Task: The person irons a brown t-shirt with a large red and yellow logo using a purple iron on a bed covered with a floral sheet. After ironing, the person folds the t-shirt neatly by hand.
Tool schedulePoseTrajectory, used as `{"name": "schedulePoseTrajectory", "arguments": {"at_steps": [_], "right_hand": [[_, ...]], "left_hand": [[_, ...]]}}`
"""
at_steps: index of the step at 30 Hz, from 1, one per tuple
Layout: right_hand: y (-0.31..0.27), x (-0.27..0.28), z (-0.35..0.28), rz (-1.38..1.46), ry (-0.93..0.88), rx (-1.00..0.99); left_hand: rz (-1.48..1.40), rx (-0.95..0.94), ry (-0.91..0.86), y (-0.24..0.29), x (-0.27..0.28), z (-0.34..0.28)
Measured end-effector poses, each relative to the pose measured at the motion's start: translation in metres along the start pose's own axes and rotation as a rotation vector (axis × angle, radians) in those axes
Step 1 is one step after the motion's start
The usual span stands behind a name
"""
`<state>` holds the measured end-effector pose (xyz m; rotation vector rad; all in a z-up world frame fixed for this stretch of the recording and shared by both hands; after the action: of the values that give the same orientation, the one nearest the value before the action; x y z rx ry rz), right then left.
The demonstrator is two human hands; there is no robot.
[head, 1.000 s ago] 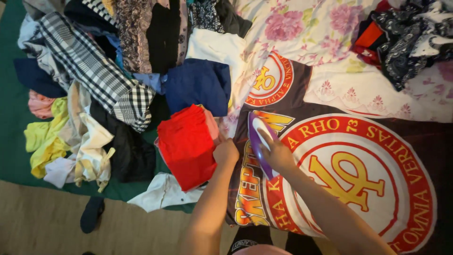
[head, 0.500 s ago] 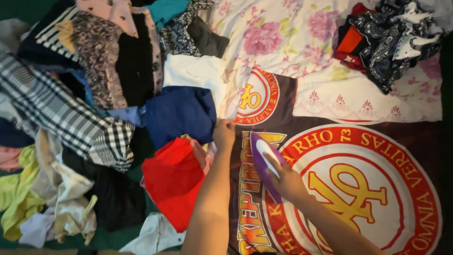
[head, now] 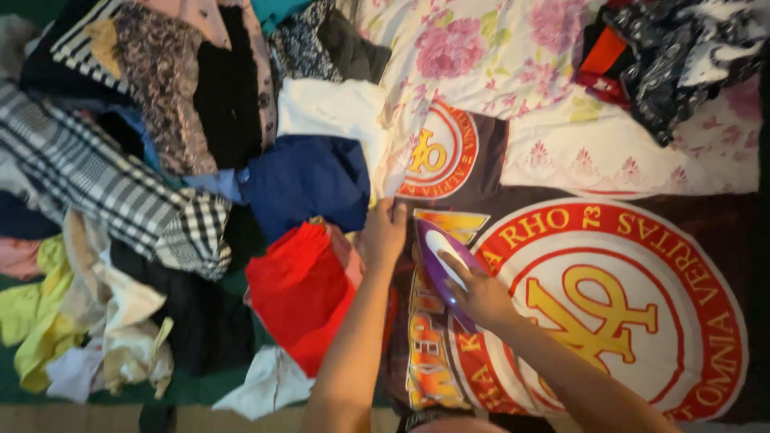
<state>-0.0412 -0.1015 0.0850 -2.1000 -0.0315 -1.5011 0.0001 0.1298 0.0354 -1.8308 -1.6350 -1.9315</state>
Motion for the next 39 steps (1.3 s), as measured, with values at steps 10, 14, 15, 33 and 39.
{"name": "schedulePoseTrajectory", "arguments": {"at_steps": [10,14,15,33,39], "right_hand": [[-0.009,-0.01,-0.033,0.098,-0.076,-0.007],[-0.024,-0.004,-0.054,0.132,-0.118,-0.046],[-0.026,0.001,-0.06,0.152,-0.168,-0.084],[0.019,0.03,-0.162,0.329,-0.19,-0.21],[-0.01,-0.017,-0.143,0.267,-0.12,-0.067]], "left_hand": [[0.232,-0.093,-0.051,-0.114,0.051,-0.218],[0.284,-0.11,-0.02,-0.123,0.068,-0.248],[0.31,-0.127,0.01,-0.124,0.064,-0.249],[0.188,0.132,0.249,-0.197,0.035,-0.233],[0.151,0.002,0.201,-0.187,0.035,-0.231]]}}
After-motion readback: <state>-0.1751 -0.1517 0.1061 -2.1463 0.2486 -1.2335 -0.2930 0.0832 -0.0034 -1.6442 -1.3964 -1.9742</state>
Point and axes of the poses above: each hand's wrist, its own z-axis towards the middle knuckle, its own x-axis out of the back of the hand, y = z × x, the point moved 5 cm from there along z, towards the middle knuckle, and after that the axes turned 12 degrees about y, right-handed, at the moved point
